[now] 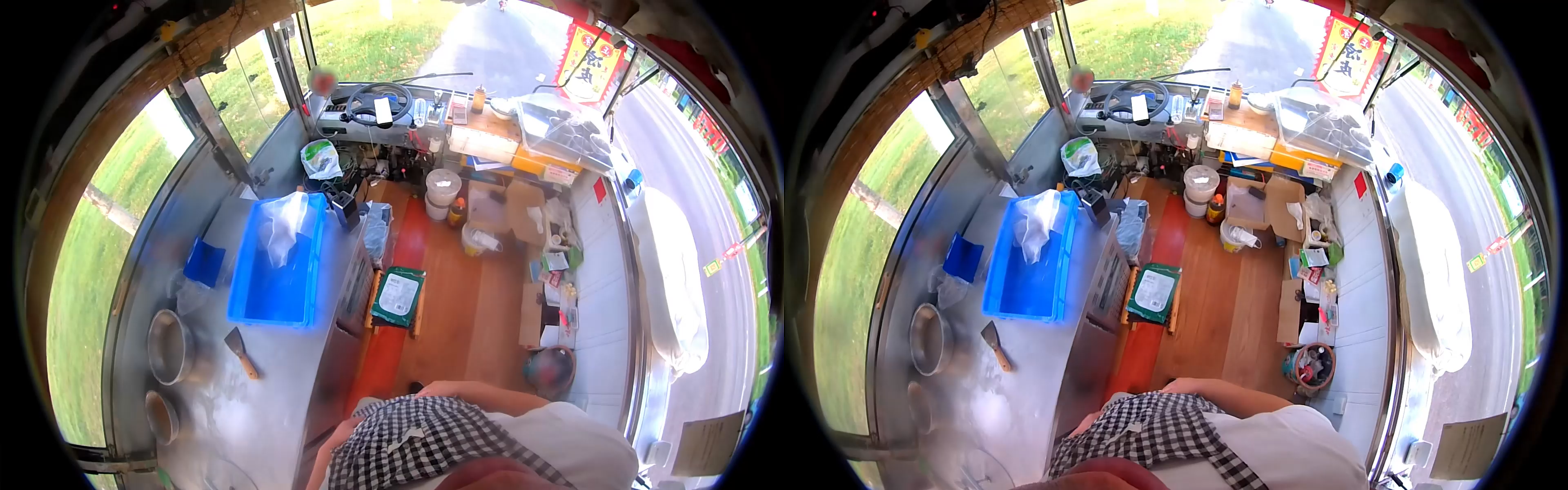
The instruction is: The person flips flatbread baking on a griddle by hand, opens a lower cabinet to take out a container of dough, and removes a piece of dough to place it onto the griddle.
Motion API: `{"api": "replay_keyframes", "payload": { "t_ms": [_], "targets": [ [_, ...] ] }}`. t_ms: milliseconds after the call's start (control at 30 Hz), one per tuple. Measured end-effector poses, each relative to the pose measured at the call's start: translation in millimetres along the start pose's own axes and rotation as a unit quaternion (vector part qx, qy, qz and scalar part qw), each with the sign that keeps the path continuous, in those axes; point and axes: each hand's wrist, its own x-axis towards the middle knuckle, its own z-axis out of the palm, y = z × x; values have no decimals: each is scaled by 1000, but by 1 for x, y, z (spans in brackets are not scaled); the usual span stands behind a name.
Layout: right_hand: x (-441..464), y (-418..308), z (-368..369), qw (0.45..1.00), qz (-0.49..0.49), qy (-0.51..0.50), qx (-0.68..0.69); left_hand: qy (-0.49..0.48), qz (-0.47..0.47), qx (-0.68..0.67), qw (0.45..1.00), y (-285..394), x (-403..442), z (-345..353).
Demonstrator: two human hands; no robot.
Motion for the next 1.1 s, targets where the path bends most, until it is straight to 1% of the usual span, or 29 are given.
{"api": "replay_keyframes", "payload": {
  "t_ms": [33, 67, 100, 200, 233, 267, 300, 333, 367, 400, 433, 467, 500, 533, 567, 633, 667, 700, 767, 800, 900, 933, 1033, 1067, 1100],
  "targets": [
    [-3, -7, -10, 1000, 24, -7, -2, 7, -6, 42, 999, 26, -7, -2],
    [-8, -19, -17, 999, 48, -15, -4, 14, -13, 85, 996, 72, -29, -2],
    [-14, -36, -24, 997, 73, -22, -3, 20, -21, 127, 991, 97, -39, -6],
    [-16, -69, -44, 992, 113, 20, 56, -26, 25, 95, 995, 70, 18, -34],
    [-15, -80, -53, 991, 105, 40, 70, -41, 42, 86, 995, 59, 40, -44],
    [-14, -94, -63, 990, 98, 58, 85, -26, 119, 67, 990, 48, 60, -54],
    [-11, -105, -75, 988, 93, 74, 98, 3, 146, 82, 986, 53, 74, -63],
    [-3, -107, -85, 983, 110, 113, 98, -14, 176, 123, 977, 68, 86, -76],
    [6, -109, -92, 976, 130, 146, 99, 1, 195, 163, 967, 81, 94, -88],
    [5, -143, -100, 959, 199, 188, 75, -2, 209, 111, 972, 83, 107, -97],
    [8, -178, -108, 936, 266, 227, 49, 21, 171, 97, 980, 131, 83, -105],
    [17, -168, -117, 935, 226, 270, 31, -32, 219, 60, 973, 133, 97, -119],
    [25, -153, -131, 931, 180, 318, 13, 4, 222, 41, 974, 160, 82, -127],
    [31, -149, -141, 930, 109, 348, 48, -40, 177, -8, 983, 187, 68, -141],
    [38, -149, -153, 921, 37, 380, 83, -37, 192, -1, 981, 210, 57, -153],
    [48, -171, -183, 911, -15, 402, 88, -35, 223, 15, 974, 239, 47, -171],
    [59, -177, -199, 905, 8, 423, 40, -10, 261, 57, 964, 232, 56, -181],
    [71, -184, -215, 896, 29, 444, -9, 7, 252, 49, 966, 237, 54, -189],
    [86, -216, -238, 875, -12, 481, -47, 41, 236, 36, 970, 251, 48, -205],
    [94, -234, -246, 871, -21, 491, -32, 71, 230, 58, 969, 249, 50, -212],
    [124, -270, -277, 857, -38, 513, -18, 108, 204, 39, 972, 253, 49, -223],
    [133, -279, -286, 854, -42, 519, -17, 114, 209, 30, 971, 253, 49, -224],
    [152, -309, -309, 837, -34, 541, -75, 141, 215, 17, 966, 260, 42, -226],
    [158, -314, -316, 847, -29, 529, -51, 152, 212, 20, 965, 267, 35, -224],
    [169, -313, -326, 843, -38, 532, -71, 162, 209, 23, 964, 272, 31, -223]
  ]
}}
